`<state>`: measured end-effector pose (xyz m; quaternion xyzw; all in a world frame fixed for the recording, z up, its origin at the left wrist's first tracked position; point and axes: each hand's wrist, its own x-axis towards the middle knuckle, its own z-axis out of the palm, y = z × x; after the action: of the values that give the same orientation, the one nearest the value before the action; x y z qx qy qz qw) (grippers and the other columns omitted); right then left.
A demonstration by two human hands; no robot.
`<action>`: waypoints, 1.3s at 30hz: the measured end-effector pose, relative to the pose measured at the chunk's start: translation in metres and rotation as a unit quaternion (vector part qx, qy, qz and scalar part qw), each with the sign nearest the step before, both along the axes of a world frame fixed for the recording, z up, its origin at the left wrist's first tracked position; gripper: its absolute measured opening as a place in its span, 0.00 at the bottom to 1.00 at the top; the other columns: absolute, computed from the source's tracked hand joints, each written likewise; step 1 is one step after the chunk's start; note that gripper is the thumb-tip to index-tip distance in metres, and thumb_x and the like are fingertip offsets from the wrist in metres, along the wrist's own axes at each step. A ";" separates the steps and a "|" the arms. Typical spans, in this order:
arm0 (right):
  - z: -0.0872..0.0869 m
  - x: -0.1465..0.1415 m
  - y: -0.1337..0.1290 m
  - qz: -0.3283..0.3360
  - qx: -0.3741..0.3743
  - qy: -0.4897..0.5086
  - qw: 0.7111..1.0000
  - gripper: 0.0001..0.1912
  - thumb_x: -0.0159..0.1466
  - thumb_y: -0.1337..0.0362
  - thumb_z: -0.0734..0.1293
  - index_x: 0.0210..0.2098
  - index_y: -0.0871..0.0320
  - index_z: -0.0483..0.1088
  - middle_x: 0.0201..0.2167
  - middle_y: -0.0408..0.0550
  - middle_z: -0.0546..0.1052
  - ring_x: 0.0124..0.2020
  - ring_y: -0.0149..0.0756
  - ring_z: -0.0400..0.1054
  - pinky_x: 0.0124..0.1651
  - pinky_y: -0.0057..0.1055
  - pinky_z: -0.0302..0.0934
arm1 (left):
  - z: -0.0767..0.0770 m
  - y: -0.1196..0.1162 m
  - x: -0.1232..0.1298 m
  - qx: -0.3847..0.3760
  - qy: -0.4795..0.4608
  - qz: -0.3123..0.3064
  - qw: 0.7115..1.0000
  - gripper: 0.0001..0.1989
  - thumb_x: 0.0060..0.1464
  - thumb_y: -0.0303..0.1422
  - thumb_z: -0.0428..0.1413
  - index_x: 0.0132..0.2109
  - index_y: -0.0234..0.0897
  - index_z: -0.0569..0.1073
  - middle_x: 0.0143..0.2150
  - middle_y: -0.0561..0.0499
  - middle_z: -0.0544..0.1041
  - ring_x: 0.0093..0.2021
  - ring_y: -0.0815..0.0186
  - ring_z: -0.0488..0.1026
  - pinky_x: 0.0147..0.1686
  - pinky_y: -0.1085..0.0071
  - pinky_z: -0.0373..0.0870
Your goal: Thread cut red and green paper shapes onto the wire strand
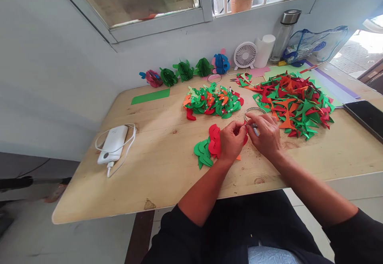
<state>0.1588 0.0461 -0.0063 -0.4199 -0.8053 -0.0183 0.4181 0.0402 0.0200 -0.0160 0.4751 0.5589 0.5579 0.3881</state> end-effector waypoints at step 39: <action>0.006 0.007 0.010 0.055 -0.286 0.338 0.895 0.18 0.55 0.63 0.67 0.46 0.56 0.70 0.25 0.40 0.72 0.25 0.30 0.66 0.31 0.31 0.63 | 0.007 0.001 0.003 -0.058 -0.138 -0.074 0.986 0.08 0.45 0.32 0.59 0.34 0.33 0.76 0.29 0.50 0.78 0.27 0.70 0.73 0.29 0.74 0.72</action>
<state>0.1657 0.0559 -0.0003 -0.4576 -0.6076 0.3787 0.5272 0.0427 0.0206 -0.0092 0.4104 0.4947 0.5545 0.5285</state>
